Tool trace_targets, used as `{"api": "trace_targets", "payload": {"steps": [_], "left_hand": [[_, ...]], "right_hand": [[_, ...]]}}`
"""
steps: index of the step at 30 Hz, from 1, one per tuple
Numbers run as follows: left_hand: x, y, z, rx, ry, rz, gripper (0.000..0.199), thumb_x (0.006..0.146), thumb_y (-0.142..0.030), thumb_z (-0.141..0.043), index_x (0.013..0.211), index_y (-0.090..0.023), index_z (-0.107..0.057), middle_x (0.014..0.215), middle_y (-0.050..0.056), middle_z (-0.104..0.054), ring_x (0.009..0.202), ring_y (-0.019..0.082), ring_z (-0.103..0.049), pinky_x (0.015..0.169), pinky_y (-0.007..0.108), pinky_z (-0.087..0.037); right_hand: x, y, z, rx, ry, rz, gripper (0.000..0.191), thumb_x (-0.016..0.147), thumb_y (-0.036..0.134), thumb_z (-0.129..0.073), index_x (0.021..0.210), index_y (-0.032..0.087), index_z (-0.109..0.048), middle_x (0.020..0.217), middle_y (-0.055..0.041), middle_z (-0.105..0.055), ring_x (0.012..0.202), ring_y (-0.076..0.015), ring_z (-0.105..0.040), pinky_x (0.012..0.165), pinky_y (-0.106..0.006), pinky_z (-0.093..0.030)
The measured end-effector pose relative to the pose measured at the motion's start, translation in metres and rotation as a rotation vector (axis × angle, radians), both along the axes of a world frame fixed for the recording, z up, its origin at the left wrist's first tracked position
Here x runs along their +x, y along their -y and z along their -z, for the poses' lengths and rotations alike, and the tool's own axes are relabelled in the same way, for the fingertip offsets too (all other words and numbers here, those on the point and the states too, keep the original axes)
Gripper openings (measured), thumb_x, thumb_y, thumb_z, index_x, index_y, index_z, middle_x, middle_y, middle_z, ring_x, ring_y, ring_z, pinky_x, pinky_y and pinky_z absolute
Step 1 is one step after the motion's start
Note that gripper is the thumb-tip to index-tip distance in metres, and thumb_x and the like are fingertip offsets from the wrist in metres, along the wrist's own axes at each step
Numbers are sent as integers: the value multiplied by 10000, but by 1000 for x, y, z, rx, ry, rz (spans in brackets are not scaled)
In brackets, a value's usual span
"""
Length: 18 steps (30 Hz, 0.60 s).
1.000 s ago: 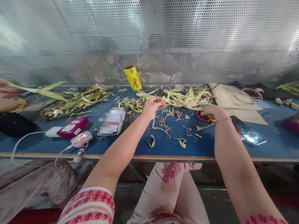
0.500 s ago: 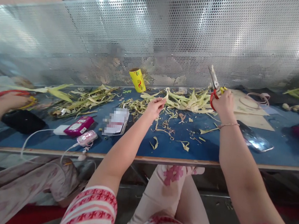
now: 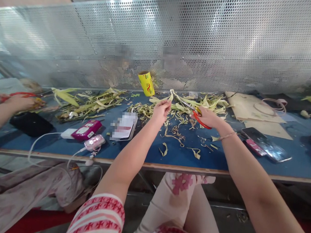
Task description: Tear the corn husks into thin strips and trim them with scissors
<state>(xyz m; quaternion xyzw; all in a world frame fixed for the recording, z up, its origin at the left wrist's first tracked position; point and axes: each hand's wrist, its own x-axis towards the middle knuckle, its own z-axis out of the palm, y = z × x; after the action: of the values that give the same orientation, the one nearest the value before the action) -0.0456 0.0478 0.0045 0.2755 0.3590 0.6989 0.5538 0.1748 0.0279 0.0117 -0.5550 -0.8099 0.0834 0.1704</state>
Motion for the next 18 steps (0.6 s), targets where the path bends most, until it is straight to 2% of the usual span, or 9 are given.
{"api": "trace_targets", "payload": {"steps": [10,18], "left_hand": [[3,0,4,62,-56,30,170,644,-9,-741,687,-144,-646,618,-34,-656,612,54,-631,761,214,-530],[13,8,6,120,-121,85,143,646,-19,-698,638,-135,-614,550,-50,-588,541,36,-560,662,177,-485]], "right_hand": [[-10,3,0,-40,80,-42,516,870,672,-454,965,170,-522,1075,-187,-651,971,-299,-633,795,-365,-476],[-13,4,1,-11,64,-49,504,866,685,-465,913,187,-524,965,-163,-676,860,-272,-648,722,-343,-476]]}}
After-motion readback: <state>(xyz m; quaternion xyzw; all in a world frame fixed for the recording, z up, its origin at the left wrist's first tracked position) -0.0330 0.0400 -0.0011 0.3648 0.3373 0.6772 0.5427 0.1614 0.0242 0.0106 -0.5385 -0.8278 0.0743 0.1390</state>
